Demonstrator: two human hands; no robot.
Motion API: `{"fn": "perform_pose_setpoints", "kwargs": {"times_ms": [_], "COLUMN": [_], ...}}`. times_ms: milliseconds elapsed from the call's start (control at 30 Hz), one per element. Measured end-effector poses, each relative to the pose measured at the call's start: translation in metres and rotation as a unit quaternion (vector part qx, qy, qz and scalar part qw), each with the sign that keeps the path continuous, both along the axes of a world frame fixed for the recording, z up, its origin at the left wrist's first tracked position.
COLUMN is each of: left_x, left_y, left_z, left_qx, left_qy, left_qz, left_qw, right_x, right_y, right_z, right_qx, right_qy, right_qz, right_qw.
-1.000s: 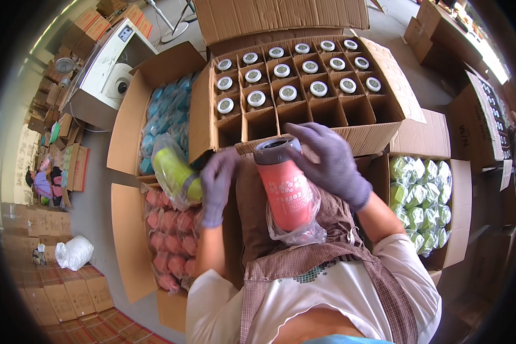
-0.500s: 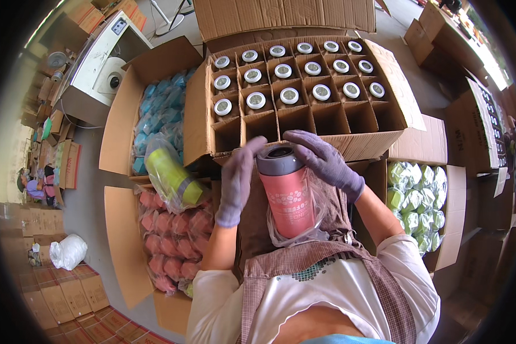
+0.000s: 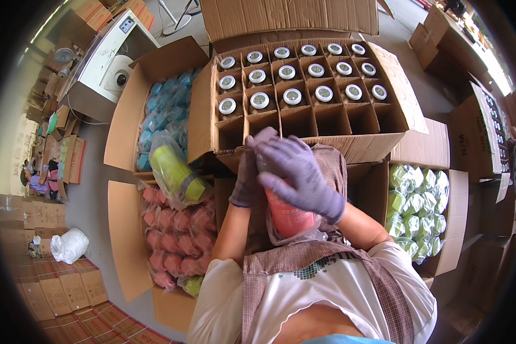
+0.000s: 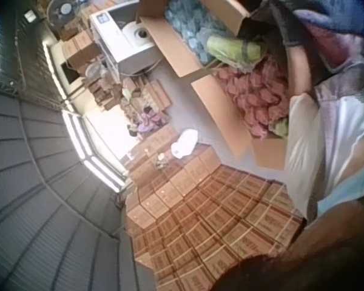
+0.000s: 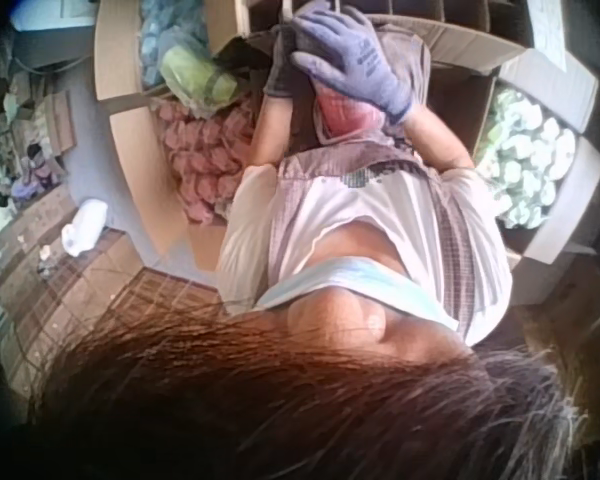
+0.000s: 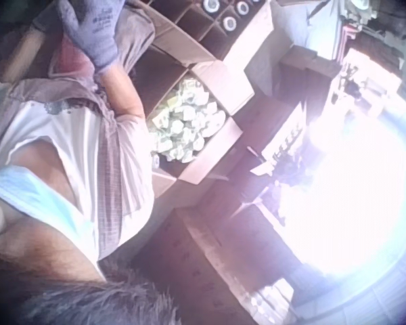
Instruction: The person places silver caps on green and pink plastic bottles, tightens the caps by hand, and places the bottles into partitioned cardboard boxes.
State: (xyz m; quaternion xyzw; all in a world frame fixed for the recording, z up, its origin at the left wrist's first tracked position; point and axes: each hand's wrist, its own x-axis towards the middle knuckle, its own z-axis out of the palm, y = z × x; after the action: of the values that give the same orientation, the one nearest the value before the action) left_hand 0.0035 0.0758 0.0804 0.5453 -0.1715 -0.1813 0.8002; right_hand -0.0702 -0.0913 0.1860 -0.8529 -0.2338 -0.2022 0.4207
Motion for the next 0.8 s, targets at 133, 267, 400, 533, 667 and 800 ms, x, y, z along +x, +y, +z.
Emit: {"fn": "perform_pose_setpoints", "kwargs": {"times_ms": [133, 267, 400, 533, 667, 800], "left_x": [-0.048, -0.032, -0.023, -0.057, -0.024, -0.046], "left_y": [-0.003, 0.004, -0.002, 0.013, 0.007, 0.015], "left_z": [0.066, 0.050, 0.008, 0.077, 0.011, 0.063], "left_qx": [0.176, 0.241, 0.065, 0.186, 0.125, 0.155], "left_qy": [-0.223, -0.162, -0.039, -0.256, -0.077, -0.243], "left_qz": [0.068, 0.215, 0.081, 0.110, 0.175, 0.092], "left_qw": [0.956, 0.932, 0.994, 0.942, 0.974, 0.953], "right_x": [0.018, 0.010, 0.005, 0.016, 0.002, 0.009], "right_y": [-0.066, -0.045, -0.013, -0.074, -0.015, -0.064], "right_z": [-0.077, -0.036, -0.015, -0.085, -0.005, -0.063], "right_qx": [0.143, 0.100, -0.081, 0.184, 0.021, 0.121], "right_qy": [0.142, 0.110, -0.025, 0.196, -0.011, 0.120], "right_qz": [0.031, -0.038, -0.008, 0.006, 0.049, -0.008], "right_qw": [0.979, 0.988, 0.996, 0.963, 0.999, 0.985]}}
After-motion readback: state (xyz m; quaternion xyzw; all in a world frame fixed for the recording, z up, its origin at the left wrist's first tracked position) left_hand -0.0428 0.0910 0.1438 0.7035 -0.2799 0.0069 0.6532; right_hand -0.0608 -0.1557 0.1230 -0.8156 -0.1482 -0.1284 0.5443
